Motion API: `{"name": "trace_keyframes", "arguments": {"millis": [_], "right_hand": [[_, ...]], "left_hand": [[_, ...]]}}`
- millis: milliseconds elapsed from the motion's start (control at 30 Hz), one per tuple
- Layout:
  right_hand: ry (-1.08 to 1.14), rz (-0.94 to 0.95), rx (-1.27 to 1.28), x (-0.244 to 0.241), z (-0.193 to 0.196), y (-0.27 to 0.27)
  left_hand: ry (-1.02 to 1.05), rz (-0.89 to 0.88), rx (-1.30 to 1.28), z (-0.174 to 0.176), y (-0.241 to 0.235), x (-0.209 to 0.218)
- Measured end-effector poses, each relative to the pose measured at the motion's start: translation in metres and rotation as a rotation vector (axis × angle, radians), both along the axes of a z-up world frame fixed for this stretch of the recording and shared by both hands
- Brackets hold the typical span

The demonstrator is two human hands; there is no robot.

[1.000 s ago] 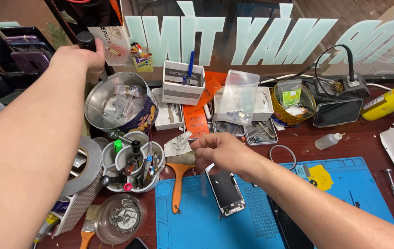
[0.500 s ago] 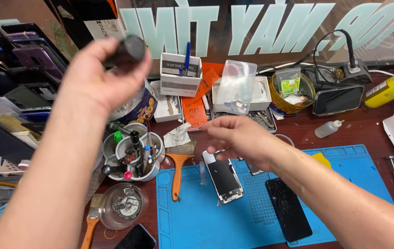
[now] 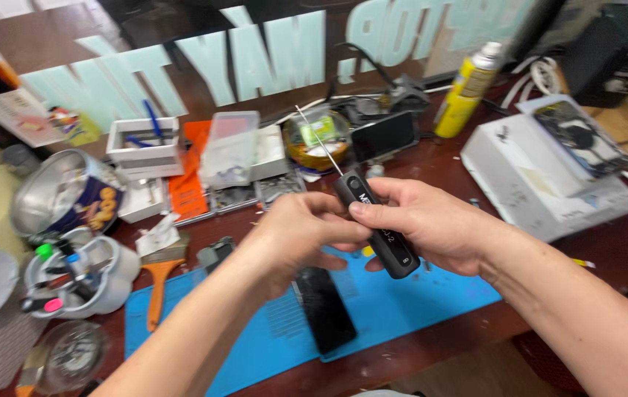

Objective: The person uses a hot air gun and a metal spudger to work on the internal components of a disassembled smartphone placed on a heat plate. They repeatedly apply heat and pry at a circular component and surrounding areas on the phone's logic board.

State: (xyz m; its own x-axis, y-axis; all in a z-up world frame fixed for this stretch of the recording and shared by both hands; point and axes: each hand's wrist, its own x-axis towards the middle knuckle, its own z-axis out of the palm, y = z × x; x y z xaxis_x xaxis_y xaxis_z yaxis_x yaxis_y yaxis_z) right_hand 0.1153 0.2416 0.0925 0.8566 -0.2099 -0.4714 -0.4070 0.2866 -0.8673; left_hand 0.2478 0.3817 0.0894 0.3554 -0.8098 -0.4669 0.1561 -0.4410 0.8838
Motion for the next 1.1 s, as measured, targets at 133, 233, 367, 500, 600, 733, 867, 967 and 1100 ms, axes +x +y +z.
{"name": "trace_keyframes", "arguments": {"millis": [133, 233, 367, 500, 600, 733, 867, 967, 1100], "right_hand": [[0.004, -0.006, -0.104, -0.087, 0.009, -0.051], [0.084, 0.074, -0.254, -0.138, 0.011, -0.074], [0.102, -0.001, -0.191, -0.193, 0.003, -0.1], [0.216, -0.095, -0.209, -0.221, -0.008, -0.132], [0.254, -0.174, -0.177, -0.243, -0.019, -0.163], [0.272, -0.376, -0.086, -0.259, -0.034, -0.209], [0.278, -0.525, -0.079, -0.268, -0.045, -0.256], [0.359, -0.423, -0.108, -0.279, -0.054, -0.281], [0.439, -0.272, -0.106, -0.278, -0.053, -0.31]], "left_hand": [[0.232, 0.207, -0.232, 0.003, -0.062, -0.03], [0.254, 0.108, -0.32, 0.002, -0.091, -0.052], [0.251, -0.012, -0.224, -0.008, -0.132, -0.084], [0.303, 0.053, -0.185, -0.025, -0.175, -0.094], [0.309, 0.124, -0.248, -0.037, -0.216, -0.1], [0.022, 0.125, -0.282, -0.062, -0.267, -0.12], [-0.469, 0.106, -0.233, -0.103, -0.319, -0.159], [-0.608, 0.05, -0.17, -0.125, -0.335, -0.194], [-0.692, 0.04, -0.02, -0.112, -0.351, -0.218]]}}
